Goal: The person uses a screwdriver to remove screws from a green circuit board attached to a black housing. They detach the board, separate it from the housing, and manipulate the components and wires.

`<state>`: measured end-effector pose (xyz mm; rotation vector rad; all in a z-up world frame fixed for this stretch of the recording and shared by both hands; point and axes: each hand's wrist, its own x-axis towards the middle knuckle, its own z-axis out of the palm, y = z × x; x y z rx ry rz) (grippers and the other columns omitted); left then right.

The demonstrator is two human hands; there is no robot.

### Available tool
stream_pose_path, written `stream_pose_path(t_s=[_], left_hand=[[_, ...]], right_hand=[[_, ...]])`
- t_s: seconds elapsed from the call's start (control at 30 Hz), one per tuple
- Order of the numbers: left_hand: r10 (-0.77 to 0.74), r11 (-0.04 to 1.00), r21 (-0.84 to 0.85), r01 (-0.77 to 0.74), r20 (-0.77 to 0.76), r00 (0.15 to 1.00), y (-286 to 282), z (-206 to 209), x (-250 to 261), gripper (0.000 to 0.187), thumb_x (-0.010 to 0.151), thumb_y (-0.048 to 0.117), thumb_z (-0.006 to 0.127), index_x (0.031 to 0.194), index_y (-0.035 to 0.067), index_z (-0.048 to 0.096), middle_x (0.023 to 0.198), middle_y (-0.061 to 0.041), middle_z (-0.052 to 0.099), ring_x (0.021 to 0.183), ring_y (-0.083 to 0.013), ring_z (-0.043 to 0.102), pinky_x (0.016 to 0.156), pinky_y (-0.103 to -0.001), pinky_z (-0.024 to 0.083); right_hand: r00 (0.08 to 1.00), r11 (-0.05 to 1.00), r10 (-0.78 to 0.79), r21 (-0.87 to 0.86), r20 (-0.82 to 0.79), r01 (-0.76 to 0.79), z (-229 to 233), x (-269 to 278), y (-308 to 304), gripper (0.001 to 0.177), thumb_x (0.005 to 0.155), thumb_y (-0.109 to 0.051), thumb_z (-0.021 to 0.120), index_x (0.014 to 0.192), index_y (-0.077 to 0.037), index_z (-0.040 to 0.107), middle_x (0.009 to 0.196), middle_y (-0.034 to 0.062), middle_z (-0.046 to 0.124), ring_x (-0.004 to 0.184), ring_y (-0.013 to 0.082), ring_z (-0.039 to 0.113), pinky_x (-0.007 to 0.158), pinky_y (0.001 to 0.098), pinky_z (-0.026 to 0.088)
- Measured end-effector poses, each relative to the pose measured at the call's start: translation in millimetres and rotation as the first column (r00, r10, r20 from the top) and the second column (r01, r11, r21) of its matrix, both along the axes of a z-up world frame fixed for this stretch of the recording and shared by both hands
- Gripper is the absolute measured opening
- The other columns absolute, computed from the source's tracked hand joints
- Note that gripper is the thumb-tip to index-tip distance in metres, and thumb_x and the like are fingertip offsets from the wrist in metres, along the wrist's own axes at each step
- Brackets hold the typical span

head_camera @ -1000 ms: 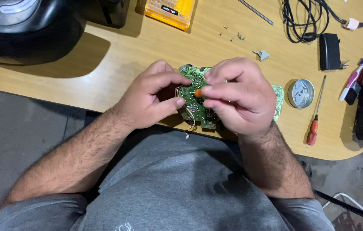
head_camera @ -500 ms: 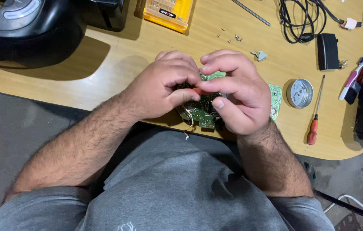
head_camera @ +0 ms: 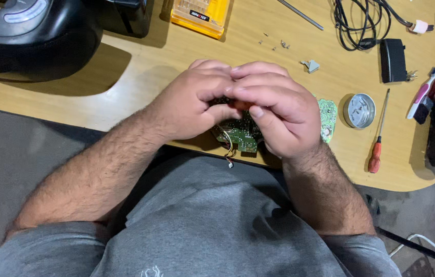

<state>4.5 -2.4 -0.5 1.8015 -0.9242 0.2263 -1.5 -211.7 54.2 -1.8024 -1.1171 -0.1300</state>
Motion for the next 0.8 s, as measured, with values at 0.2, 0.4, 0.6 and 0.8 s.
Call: stream_pose_path(t_s=[0.2, 0.4, 0.6, 0.8], left_hand=[[0.187, 0.969, -0.129, -0.210, -0.170, 0.968, -20, -10, -9, 0.039, 0.085, 0.033, 0.082, 0.084, 0.014, 0.048, 0.077, 0.002, 0.053, 0.074, -0.0196, 0.052, 0.078, -0.034, 0.043], [-0.135, 0.990, -0.047, 0.137, 0.039, 0.990, 4, -5, 2, 0.026, 0.108, 0.021, 0.054, 0.124, 0.004, 0.066, 0.119, -0.013, 0.070, 0.118, -0.0334, 0.064, 0.109, -0.048, 0.047], [-0.005, 1.000, -0.009, 0.004, -0.056, 0.998, 2, 0, 1, 0.029, 0.092, 0.023, 0.080, 0.089, 0.005, 0.057, 0.084, -0.007, 0.061, 0.092, -0.0294, 0.062, 0.089, -0.043, 0.051], [0.062, 0.973, -0.209, -0.096, -0.163, 0.985, -14, 0, -8, 0.037, 0.090, 0.025, 0.083, 0.086, 0.013, 0.048, 0.084, 0.000, 0.056, 0.079, -0.0173, 0.053, 0.075, -0.031, 0.044]], right_hand=[[0.999, 1.000, -0.024, 0.020, -0.026, 0.025, -8, 3, -2, 0.021, 0.106, -0.028, 0.063, 0.120, -0.013, 0.067, 0.125, 0.0104, 0.050, 0.130, 0.0335, 0.057, 0.114, 0.0469, 0.052], [0.995, 1.000, -0.015, -0.016, 0.098, 0.017, 2, 8, -4, 0.020, 0.105, -0.020, 0.063, 0.120, -0.006, 0.065, 0.106, 0.0109, 0.067, 0.106, 0.0335, 0.060, 0.106, 0.0489, 0.049], [0.999, 0.998, 0.024, 0.066, -0.033, -0.022, 2, 0, 2, 0.019, 0.109, -0.003, 0.048, 0.115, -0.002, 0.066, 0.120, 0.0160, 0.071, 0.120, 0.0356, 0.069, 0.118, 0.0537, 0.051], [0.997, 0.993, -0.080, 0.093, 0.006, 0.079, -5, 3, 6, 0.012, 0.099, -0.017, 0.071, 0.108, -0.009, 0.071, 0.104, 0.0077, 0.050, 0.105, 0.0284, 0.054, 0.107, 0.0474, 0.054]])
